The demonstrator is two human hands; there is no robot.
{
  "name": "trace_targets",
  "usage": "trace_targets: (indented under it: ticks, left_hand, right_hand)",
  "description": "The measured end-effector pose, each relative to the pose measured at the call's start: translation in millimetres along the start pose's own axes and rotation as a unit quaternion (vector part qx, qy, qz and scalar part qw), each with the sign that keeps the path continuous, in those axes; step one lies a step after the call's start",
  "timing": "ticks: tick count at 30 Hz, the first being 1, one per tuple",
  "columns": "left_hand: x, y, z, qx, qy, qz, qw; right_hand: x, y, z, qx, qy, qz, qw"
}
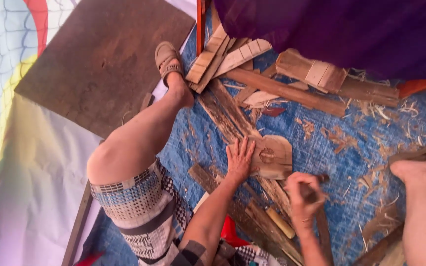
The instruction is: Carving the body of a wooden string instrument using a hammer and a carving tool while sitting on a tarp.
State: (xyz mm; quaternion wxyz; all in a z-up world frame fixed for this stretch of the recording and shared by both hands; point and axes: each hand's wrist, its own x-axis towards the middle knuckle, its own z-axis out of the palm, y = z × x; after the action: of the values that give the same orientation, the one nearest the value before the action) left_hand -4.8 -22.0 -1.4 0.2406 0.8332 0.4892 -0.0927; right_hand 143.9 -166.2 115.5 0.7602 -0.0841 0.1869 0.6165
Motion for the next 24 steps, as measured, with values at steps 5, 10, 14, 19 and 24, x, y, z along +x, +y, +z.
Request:
trace_targets:
  ticks: [5,10,14,19,24]
  left_hand:
    - [9.8,3.4,-15.2,0.004,0.010,-0.007,1.000]
    - [11.7,-0.3,-6.7,-0.004,0.023,0.000,1.000]
    - [15.0,-2.5,0.1,-0.017,0.028,0.006,0.999]
    - [13.1,-1.1,-4.1,-0.013,0.025,0.003,1.000]
    - [10.4,-0.3,-8.6,-0.022,0.024,0.006,0.999]
  right_hand:
    - [45.8,-15.8,52.3,-0.649,0.096,-0.395,0.643]
    - [42.3,-18.0,54.2,-0.636,0.099,-0.365,0.673]
    - [50.8,-26.9,45.8,-0.668,0.070,-0.330,0.663]
    - [62.4,-30.1,56.0,-0.696,0.050,-0.295,0.653]
    - [76.8,-34.4,72.7,-0.715,0.038,-0.256,0.650]
